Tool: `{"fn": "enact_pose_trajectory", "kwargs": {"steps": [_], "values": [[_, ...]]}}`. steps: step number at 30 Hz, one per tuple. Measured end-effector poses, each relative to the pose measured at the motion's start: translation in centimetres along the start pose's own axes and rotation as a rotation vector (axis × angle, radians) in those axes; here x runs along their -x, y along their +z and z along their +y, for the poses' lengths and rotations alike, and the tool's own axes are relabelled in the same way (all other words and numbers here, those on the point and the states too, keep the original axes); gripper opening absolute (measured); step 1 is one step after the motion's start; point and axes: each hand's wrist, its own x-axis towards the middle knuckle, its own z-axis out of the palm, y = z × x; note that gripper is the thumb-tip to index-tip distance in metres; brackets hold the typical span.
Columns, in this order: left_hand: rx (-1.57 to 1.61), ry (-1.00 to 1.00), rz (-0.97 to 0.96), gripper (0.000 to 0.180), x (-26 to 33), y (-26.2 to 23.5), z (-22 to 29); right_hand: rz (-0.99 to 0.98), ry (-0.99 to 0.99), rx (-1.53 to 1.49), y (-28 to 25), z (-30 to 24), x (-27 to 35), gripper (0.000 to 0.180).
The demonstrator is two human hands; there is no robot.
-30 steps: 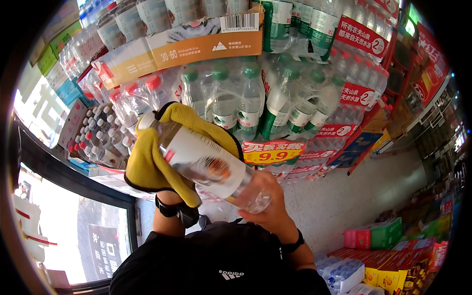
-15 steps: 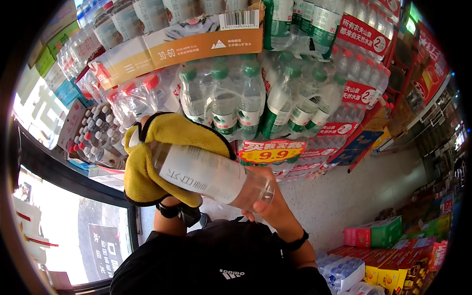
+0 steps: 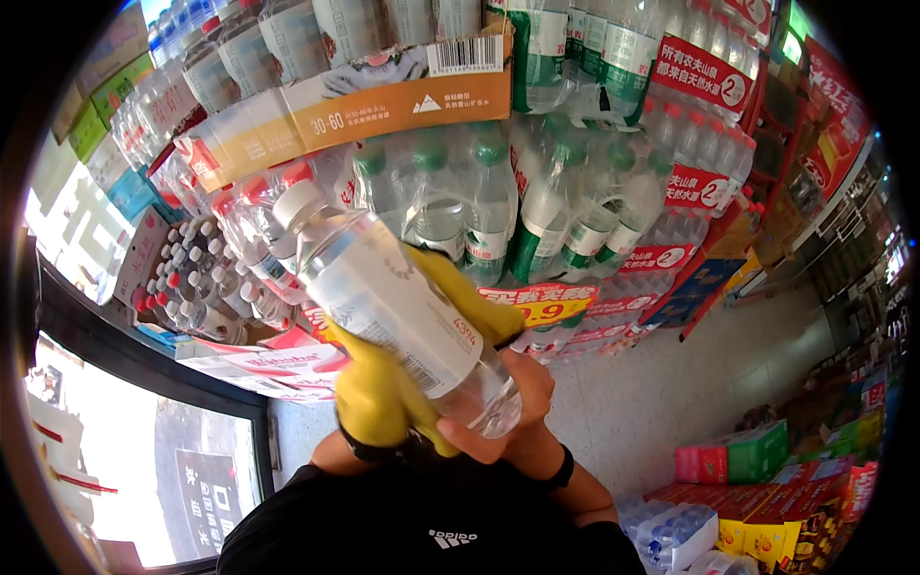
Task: The person wipes the exterior of multiple plastic water bottles with a cloth, handling them one at a time and returning them to a display tray.
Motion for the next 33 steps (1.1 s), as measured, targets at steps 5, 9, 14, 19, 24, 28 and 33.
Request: {"fn": "enact_pose_trajectory", "kwargs": {"steps": [5, 9, 14, 19, 24, 28, 33], "values": [[0.299, -0.156, -0.1, 0.058, -1.6, 0.6, -2.7, -0.173, -0.011, 0.082, -0.5, -0.7, -1.1, 0.067], [0.649, -0.27, -0.049, 0.061, -1.2, -1.7, -1.6, -0.232, 0.291, -0.396, -2.6, 0.0, -2.2, 0.083], [-1.167, 0.678, -0.398, 0.048, -2.6, 0.5, 1.1, 0.129, 0.577, -0.822, -4.5, -1.2, -6.0, 0.056], [-1.075, 0.789, -0.393, 0.067, -1.8, 2.0, -0.4, 0.296, 0.75, -0.723, -4.8, -2.5, -6.5, 0.023], [-0.874, 0.296, -0.606, 0.057, -2.4, 2.6, 0.4, 0.444, 0.703, -0.902, -6.5, -1.6, -6.0, 0.022], [-0.514, -0.221, -0.983, 0.05, -3.1, 1.4, 2.6, 0.286, 0.653, -1.295, -10.8, -1.0, -6.2, 0.024], [-0.427, -0.029, -0.921, 0.055, -1.8, 2.6, 2.3, 0.179, 0.438, -1.251, -12.8, -1.3, -6.0, 0.026]]}}
